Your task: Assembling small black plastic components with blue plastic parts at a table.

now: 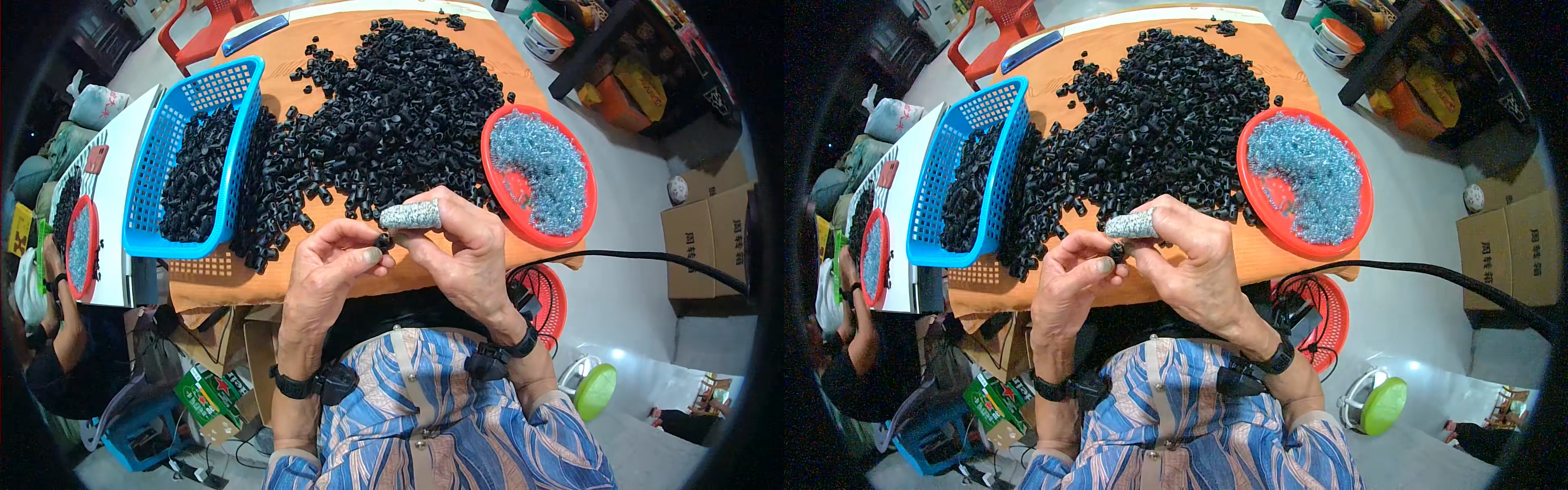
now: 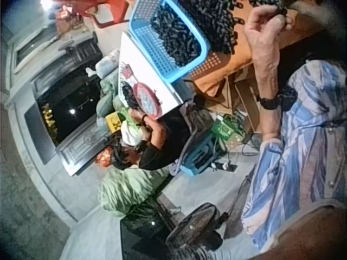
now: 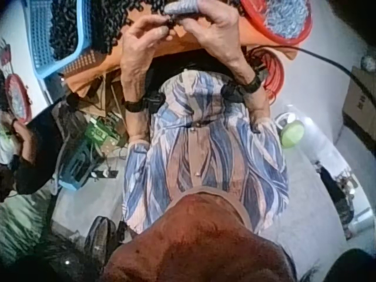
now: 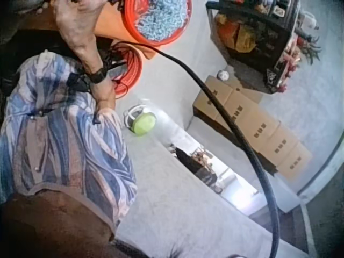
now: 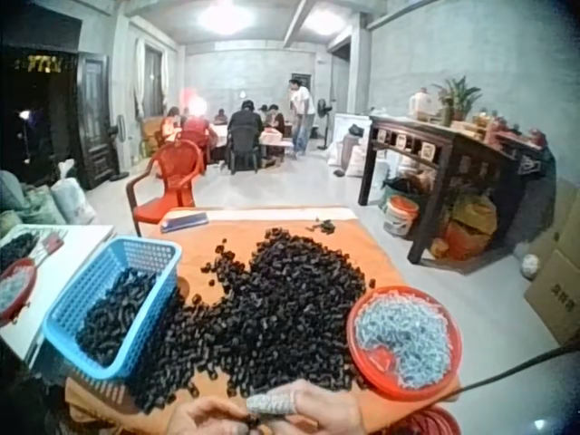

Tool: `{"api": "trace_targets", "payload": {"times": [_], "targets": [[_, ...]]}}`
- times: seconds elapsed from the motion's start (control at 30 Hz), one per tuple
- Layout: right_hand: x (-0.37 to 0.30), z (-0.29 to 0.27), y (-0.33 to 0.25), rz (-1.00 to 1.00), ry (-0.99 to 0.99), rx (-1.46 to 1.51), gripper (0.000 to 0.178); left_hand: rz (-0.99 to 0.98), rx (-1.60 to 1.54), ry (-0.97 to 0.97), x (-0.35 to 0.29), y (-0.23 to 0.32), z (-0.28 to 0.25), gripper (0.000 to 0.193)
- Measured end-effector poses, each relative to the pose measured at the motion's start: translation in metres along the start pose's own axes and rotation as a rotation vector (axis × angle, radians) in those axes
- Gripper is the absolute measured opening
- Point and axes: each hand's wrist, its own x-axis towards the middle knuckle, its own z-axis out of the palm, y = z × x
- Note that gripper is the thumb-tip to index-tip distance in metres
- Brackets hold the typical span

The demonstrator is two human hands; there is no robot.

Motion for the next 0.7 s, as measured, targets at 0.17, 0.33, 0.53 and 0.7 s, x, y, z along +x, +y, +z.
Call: {"api": "trace_targets", "payload": {"times": [0.17, 0.33, 0.53, 0.7], "targets": [[-0.005, 0.006, -0.004, -0.132, 0.007, -0.161, 0.022, 0.038, -0.011, 0.003, 0.002, -0.004, -0.001, 0.018], [-0.005, 0.011, 0.000, -0.197, 0.013, -0.191, 0.025, 0.089, -0.033, 0.013, 0.004, -0.006, -0.002, 0.018], [-0.003, 0.003, 0.001, -0.005, -0.044, -0.090, 0.031, 0.099, -0.047, 0.052, 0.003, -0.003, -0.008, 0.021], [-0.002, -0.016, 0.008, 0.074, 0.026, -0.230, 0.013, 0.213, -0.048, 0.126, 0.002, 0.006, -0.019, 0.022]]}}
